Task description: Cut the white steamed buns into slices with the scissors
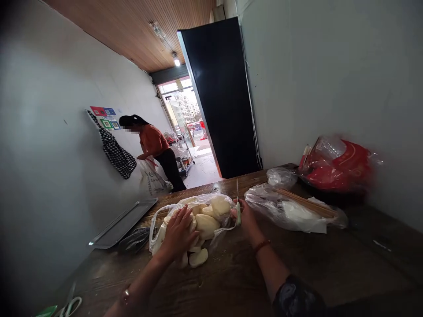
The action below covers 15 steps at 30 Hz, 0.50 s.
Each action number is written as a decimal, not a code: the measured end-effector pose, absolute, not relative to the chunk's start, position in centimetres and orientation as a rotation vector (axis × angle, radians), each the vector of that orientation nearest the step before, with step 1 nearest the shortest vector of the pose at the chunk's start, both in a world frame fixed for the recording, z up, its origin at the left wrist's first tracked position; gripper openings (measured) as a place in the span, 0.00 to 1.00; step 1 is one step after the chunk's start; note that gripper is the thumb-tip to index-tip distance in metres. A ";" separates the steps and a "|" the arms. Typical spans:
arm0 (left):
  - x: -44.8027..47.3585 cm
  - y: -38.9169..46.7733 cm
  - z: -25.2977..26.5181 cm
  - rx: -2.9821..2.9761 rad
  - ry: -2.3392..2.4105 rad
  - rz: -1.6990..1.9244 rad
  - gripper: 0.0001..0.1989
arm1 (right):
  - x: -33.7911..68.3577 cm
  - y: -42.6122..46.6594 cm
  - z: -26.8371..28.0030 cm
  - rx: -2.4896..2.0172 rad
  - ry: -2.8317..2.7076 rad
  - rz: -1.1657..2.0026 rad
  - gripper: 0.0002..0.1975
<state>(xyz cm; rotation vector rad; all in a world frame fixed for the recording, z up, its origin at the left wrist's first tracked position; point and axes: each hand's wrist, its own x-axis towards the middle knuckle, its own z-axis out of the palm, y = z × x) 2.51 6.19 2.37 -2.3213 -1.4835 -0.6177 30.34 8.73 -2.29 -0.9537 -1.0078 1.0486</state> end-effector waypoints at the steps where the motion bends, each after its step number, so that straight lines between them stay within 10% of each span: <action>1: 2.7 5.5 2.6 -2.305 -1.477 -0.628 0.36 | 30.1 8.4 -1.9 -0.906 -0.971 1.093 0.27; 15: 10.9 -0.2 -3.4 -2.635 -1.698 -0.874 0.40 | 30.8 5.1 2.4 -0.383 -0.753 1.358 0.23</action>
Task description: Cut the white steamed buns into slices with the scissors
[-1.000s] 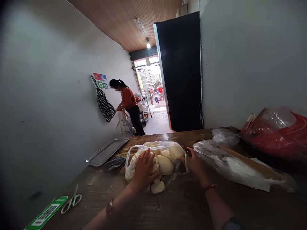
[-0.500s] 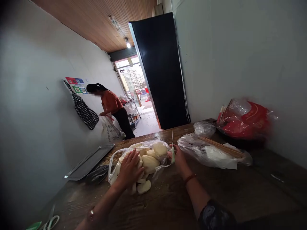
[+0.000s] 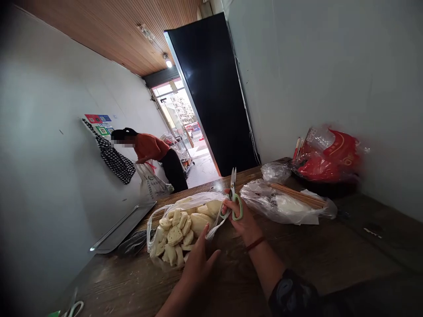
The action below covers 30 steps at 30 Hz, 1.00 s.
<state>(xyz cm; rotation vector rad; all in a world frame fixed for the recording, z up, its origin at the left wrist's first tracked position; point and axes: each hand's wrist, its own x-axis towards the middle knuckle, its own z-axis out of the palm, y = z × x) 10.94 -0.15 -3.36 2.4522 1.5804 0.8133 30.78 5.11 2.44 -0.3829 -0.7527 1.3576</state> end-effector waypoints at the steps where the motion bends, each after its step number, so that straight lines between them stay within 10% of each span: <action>1: 11.0 -0.1 -3.5 2.416 1.584 0.815 0.38 | 30.8 5.1 2.5 -0.360 -0.746 1.365 0.24; 7: 9.0 -0.8 -3.3 2.494 1.683 0.727 0.18 | 30.8 5.6 2.2 -0.248 -0.696 1.391 0.25; 30: 3.8 -4.5 3.1 2.778 1.779 0.642 0.12 | 31.7 3.4 1.7 -0.319 -0.794 1.574 0.19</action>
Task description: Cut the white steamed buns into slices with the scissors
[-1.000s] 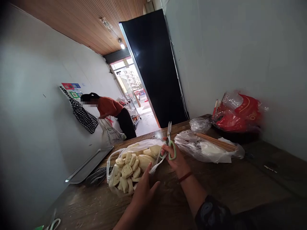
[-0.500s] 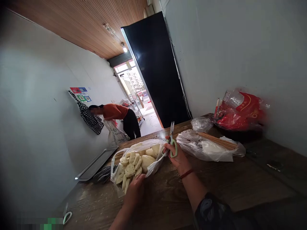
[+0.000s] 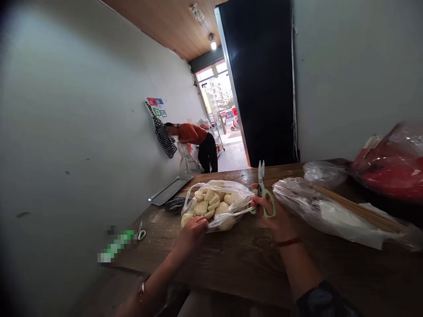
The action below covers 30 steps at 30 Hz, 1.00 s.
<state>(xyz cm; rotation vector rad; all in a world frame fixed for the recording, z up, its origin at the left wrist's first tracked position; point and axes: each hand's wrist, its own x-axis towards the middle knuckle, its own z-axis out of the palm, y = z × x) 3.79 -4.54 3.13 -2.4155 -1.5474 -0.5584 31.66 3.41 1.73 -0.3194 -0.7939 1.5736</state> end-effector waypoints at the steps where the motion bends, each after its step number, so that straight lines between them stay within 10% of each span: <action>1: 4.1 -4.6 2.9 -2.440 -1.563 -0.543 0.11 | 31.8 3.5 1.7 -0.324 -0.791 1.574 0.19; 14: 4.9 -6.4 2.0 -2.478 -1.470 -1.119 0.22 | 32.9 4.5 1.0 -0.337 -0.695 1.508 0.20; 21: -4.1 -5.9 0.7 -1.587 -2.371 -2.100 0.15 | 33.2 4.7 0.8 -0.379 -0.693 1.505 0.18; 30: -3.7 -5.1 -2.1 -1.614 -2.816 -2.464 0.23 | 34.0 6.4 -0.5 -0.450 -0.795 1.491 0.18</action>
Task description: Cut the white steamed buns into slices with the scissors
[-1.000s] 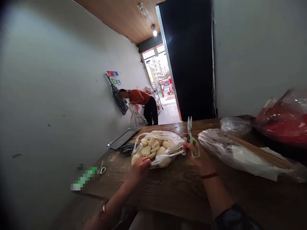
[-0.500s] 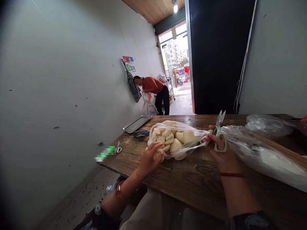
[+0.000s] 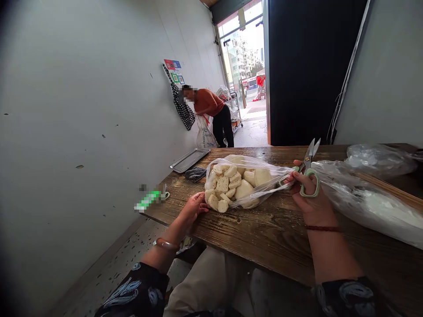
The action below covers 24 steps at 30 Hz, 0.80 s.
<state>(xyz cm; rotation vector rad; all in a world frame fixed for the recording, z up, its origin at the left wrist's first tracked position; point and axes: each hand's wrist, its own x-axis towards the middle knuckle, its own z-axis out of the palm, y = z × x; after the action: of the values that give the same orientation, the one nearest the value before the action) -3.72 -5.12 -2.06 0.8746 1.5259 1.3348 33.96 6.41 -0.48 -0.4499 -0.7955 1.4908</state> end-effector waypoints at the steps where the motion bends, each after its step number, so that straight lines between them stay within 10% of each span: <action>1: -3.5 -4.8 -1.9 0.857 1.498 1.319 0.22 | 33.9 6.3 -0.4 -0.449 -0.795 1.488 0.18; 24: -2.5 -4.8 -1.1 0.866 1.543 1.314 0.12 | 33.4 5.1 0.7 -0.470 -0.789 1.457 0.17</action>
<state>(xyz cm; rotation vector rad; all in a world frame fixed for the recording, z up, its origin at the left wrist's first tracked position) -2.49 -4.84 -1.09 0.8664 1.5435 1.3145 33.38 5.13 0.68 -0.4695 -0.7890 1.4565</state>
